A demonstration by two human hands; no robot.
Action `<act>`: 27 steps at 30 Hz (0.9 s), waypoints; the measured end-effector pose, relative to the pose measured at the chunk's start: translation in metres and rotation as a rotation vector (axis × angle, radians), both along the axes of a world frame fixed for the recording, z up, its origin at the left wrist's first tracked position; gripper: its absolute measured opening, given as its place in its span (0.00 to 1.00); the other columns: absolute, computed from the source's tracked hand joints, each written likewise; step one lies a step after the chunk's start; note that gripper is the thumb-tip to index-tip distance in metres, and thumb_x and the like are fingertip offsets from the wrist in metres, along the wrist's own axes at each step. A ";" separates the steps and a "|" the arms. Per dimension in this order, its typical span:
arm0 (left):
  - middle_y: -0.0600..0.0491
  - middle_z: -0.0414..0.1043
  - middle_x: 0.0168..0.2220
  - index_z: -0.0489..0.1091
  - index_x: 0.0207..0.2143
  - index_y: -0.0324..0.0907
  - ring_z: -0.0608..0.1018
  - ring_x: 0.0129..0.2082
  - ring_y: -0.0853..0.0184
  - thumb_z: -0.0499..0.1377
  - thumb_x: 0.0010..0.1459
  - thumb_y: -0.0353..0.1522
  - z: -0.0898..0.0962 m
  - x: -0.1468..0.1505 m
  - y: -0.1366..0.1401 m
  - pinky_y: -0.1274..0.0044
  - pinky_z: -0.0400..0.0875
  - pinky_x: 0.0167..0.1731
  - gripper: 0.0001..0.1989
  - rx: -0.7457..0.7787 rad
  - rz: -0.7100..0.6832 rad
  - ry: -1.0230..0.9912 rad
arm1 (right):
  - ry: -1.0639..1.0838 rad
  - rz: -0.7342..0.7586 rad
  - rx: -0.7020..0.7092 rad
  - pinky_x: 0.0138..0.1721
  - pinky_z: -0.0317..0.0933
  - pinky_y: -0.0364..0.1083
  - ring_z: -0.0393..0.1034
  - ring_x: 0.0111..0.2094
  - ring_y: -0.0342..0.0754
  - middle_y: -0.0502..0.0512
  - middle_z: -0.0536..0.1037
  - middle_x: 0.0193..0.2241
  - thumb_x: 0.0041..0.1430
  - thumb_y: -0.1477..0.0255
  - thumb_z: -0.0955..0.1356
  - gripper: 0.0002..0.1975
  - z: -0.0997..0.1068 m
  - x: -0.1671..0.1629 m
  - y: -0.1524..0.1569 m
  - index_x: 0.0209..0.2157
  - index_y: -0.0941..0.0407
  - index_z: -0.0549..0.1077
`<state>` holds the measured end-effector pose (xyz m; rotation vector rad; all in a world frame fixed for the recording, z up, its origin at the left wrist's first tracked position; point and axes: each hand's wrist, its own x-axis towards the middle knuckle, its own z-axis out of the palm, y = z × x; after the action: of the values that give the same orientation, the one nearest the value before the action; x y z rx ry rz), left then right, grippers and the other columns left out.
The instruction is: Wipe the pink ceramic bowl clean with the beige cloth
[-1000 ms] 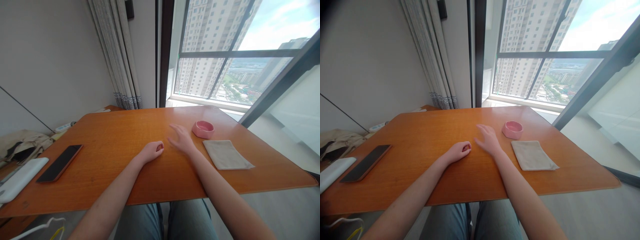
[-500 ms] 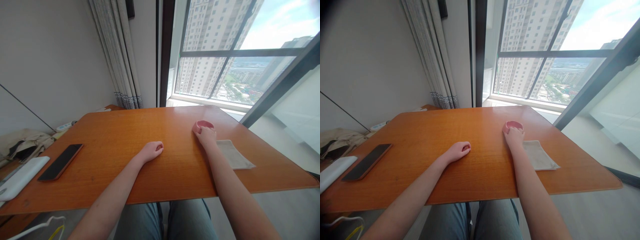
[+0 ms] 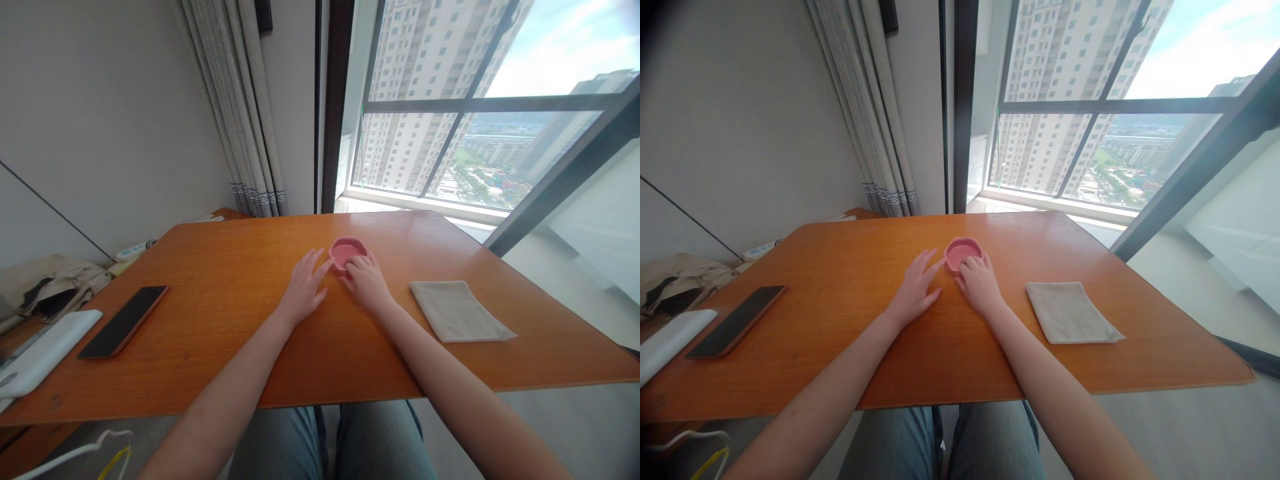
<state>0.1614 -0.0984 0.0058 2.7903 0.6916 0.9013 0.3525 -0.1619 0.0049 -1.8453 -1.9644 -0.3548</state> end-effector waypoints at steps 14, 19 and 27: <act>0.46 0.71 0.40 0.67 0.34 0.39 0.72 0.42 0.60 0.60 0.54 0.36 0.019 -0.027 0.018 0.67 0.69 0.44 0.09 -0.049 -0.009 0.182 | 0.045 0.291 0.186 0.60 0.54 0.59 0.51 0.62 0.57 0.64 0.66 0.54 0.62 0.63 0.63 0.19 -0.011 -0.013 -0.001 0.51 0.57 0.67; 0.45 0.71 0.41 0.68 0.37 0.38 0.72 0.44 0.58 0.60 0.54 0.37 0.027 -0.082 0.053 0.66 0.68 0.46 0.12 -0.103 0.347 0.107 | 0.113 0.069 0.097 0.61 0.52 0.58 0.47 0.64 0.58 0.66 0.61 0.59 0.64 0.65 0.59 0.22 -0.018 -0.010 0.001 0.56 0.60 0.64; 0.41 0.73 0.43 0.70 0.44 0.35 0.72 0.46 0.54 0.59 0.53 0.40 0.004 -0.175 0.113 0.66 0.65 0.50 0.20 -0.070 0.694 0.245 | 0.132 0.063 -0.065 0.62 0.51 0.57 0.49 0.63 0.57 0.65 0.62 0.59 0.65 0.63 0.57 0.22 -0.021 -0.008 0.006 0.55 0.60 0.66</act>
<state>-0.0133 0.0147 0.0096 2.6318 1.7536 0.5844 0.3446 -0.1563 -0.0163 -1.7928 -1.9602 -0.1473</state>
